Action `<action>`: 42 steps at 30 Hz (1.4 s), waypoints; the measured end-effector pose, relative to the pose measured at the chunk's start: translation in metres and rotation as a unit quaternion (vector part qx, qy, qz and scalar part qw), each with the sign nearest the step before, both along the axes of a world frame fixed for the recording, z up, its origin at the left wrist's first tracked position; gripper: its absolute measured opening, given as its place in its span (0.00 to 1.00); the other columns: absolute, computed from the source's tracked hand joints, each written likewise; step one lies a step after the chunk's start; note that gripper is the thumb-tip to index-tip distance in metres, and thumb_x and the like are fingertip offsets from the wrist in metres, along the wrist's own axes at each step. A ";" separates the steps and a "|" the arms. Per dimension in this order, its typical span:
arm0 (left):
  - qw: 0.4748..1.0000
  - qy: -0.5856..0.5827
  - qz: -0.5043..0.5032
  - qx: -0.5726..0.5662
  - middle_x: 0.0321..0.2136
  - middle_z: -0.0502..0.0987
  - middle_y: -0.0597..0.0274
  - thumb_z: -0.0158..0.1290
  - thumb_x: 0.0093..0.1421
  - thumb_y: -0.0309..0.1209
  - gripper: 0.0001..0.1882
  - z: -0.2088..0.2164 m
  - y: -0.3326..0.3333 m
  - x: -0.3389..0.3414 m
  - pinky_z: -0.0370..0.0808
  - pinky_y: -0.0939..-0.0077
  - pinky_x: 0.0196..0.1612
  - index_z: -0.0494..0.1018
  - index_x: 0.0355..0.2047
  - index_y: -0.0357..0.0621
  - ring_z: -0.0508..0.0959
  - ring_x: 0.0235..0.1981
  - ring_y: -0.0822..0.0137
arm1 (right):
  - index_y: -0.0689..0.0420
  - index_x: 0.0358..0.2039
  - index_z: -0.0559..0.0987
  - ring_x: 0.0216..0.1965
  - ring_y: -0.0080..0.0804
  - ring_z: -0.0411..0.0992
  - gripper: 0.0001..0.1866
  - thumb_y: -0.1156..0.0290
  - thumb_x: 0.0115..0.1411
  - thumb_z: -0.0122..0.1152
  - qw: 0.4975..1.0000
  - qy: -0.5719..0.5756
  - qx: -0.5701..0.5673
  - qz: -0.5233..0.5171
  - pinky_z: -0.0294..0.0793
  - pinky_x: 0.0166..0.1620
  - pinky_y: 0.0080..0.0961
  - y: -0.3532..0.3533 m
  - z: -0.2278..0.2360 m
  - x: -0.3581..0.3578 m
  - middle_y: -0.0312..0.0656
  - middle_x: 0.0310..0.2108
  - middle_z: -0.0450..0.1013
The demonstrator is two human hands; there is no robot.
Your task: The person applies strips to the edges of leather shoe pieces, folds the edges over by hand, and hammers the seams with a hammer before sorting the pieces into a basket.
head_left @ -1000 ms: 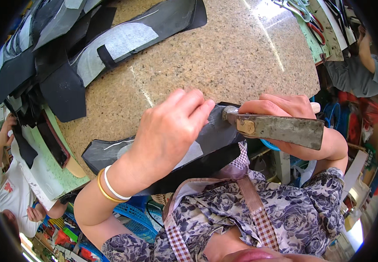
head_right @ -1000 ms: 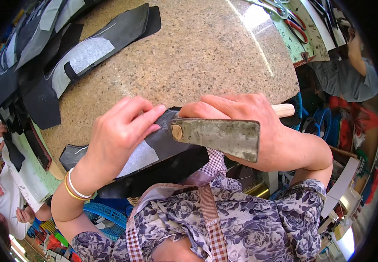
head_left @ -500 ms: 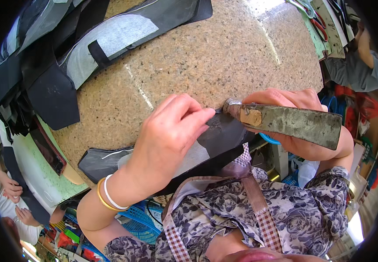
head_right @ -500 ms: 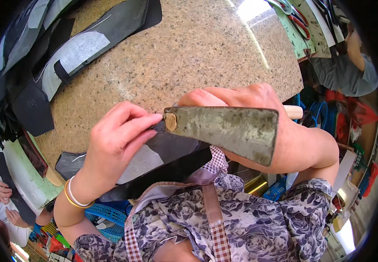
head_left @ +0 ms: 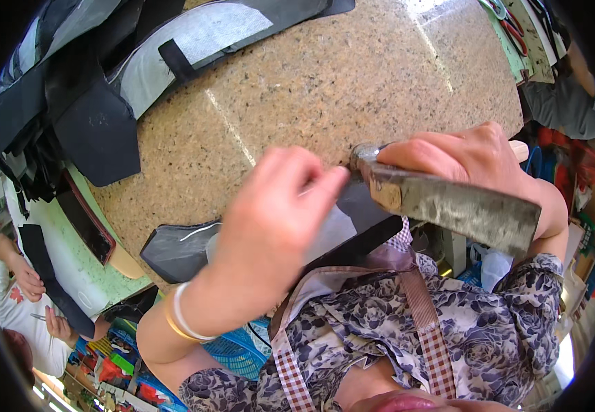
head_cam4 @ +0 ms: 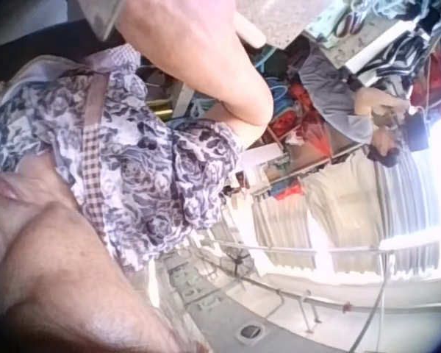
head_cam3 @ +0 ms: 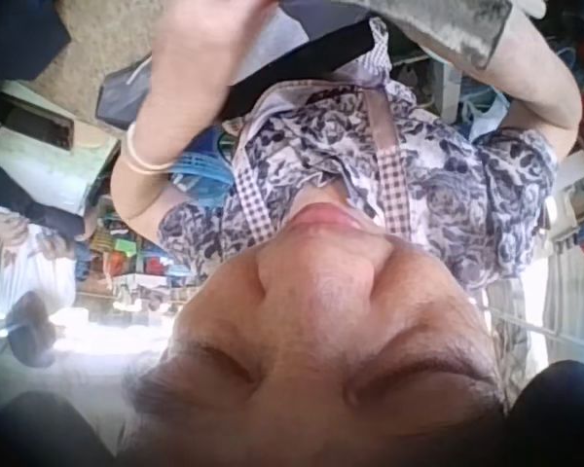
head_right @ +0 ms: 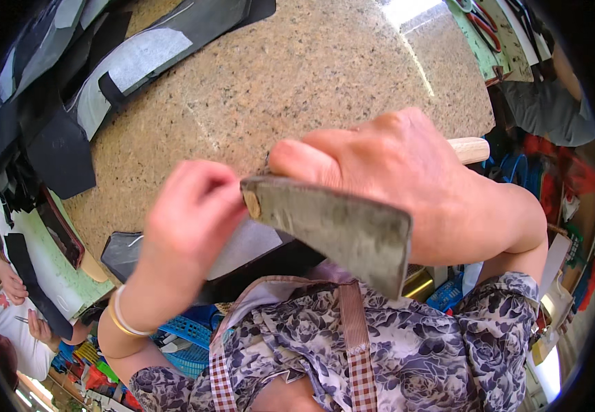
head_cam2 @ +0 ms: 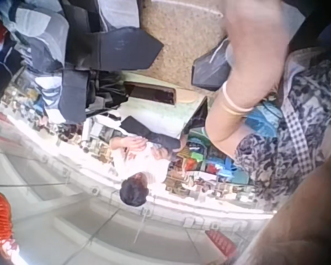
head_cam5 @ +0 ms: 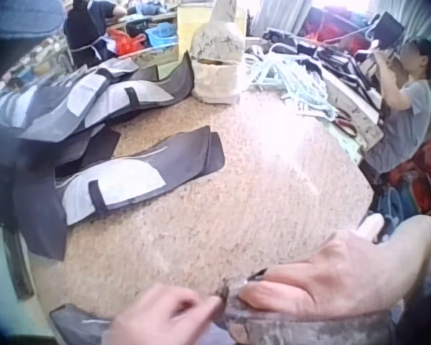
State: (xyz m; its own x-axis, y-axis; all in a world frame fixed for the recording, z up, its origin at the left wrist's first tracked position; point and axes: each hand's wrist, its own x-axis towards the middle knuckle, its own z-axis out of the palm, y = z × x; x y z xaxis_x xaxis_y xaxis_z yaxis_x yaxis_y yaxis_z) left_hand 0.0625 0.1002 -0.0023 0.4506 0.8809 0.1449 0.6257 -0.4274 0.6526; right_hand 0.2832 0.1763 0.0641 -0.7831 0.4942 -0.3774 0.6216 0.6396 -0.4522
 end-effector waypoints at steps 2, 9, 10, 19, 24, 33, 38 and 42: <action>0.993 -0.058 0.023 -0.099 0.30 0.70 0.56 0.55 0.48 0.22 0.13 0.004 0.000 -0.008 0.72 0.68 0.36 0.75 0.36 0.32 0.72 0.33 0.57 | 0.51 0.43 0.76 0.34 0.31 0.77 0.18 0.64 0.50 0.63 0.999 0.036 -0.008 -0.013 0.68 0.37 0.27 0.003 -0.005 0.002 0.35 0.32 0.76; 0.996 -0.052 0.042 -0.064 0.30 0.71 0.56 0.58 0.47 0.23 0.12 0.004 -0.007 -0.007 0.72 0.69 0.34 0.75 0.34 0.33 0.73 0.33 0.58 | 0.54 0.40 0.76 0.23 0.31 0.76 0.16 0.63 0.51 0.62 0.990 0.107 0.070 0.052 0.74 0.24 0.29 0.003 -0.018 -0.002 0.38 0.27 0.75; 0.996 -0.048 0.042 -0.063 0.30 0.71 0.56 0.58 0.47 0.23 0.12 0.001 -0.009 -0.008 0.72 0.69 0.34 0.75 0.34 0.33 0.73 0.33 0.58 | 0.54 0.40 0.76 0.23 0.31 0.76 0.16 0.63 0.51 0.62 0.990 0.110 0.071 0.052 0.74 0.24 0.29 0.002 -0.019 -0.002 0.38 0.27 0.75; 0.999 0.000 0.035 -0.005 0.31 0.72 0.57 0.61 0.43 0.19 0.17 0.003 -0.019 -0.019 0.73 0.67 0.34 0.75 0.36 0.35 0.73 0.33 0.57 | 0.55 0.38 0.76 0.18 0.32 0.74 0.17 0.61 0.48 0.63 0.981 0.165 0.073 0.078 0.72 0.19 0.28 -0.006 -0.027 -0.013 0.36 0.22 0.72; 0.994 0.051 0.039 0.092 0.31 0.73 0.58 0.62 0.43 0.21 0.18 0.002 -0.032 -0.013 0.73 0.68 0.33 0.76 0.38 0.37 0.73 0.33 0.58 | 0.55 0.38 0.76 0.16 0.30 0.73 0.18 0.61 0.47 0.63 0.970 0.166 0.153 0.091 0.70 0.18 0.26 -0.013 -0.025 -0.020 0.37 0.22 0.72; 0.999 0.027 0.035 0.017 0.31 0.73 0.58 0.62 0.43 0.21 0.16 0.005 -0.035 -0.035 0.73 0.69 0.33 0.77 0.35 0.39 0.74 0.33 0.58 | 0.55 0.36 0.75 0.14 0.25 0.70 0.15 0.61 0.51 0.62 0.958 0.200 0.153 0.136 0.66 0.14 0.26 -0.015 -0.030 -0.033 0.33 0.20 0.72; 0.999 -0.006 0.047 -0.005 0.31 0.73 0.57 0.61 0.46 0.22 0.15 -0.003 -0.048 -0.050 0.74 0.69 0.34 0.77 0.37 0.40 0.74 0.33 0.59 | 0.56 0.39 0.75 0.16 0.25 0.72 0.19 0.61 0.49 0.62 0.952 0.264 0.152 0.023 0.67 0.15 0.26 -0.027 -0.049 -0.042 0.34 0.20 0.71; 0.999 0.006 0.046 -0.016 0.31 0.74 0.56 0.57 0.53 0.22 0.11 -0.001 -0.056 -0.062 0.74 0.69 0.34 0.77 0.38 0.42 0.74 0.33 0.58 | 0.57 0.48 0.73 0.23 0.28 0.77 0.29 0.63 0.45 0.68 0.977 0.118 0.075 0.160 0.77 0.29 0.24 -0.028 -0.016 -0.058 0.37 0.25 0.75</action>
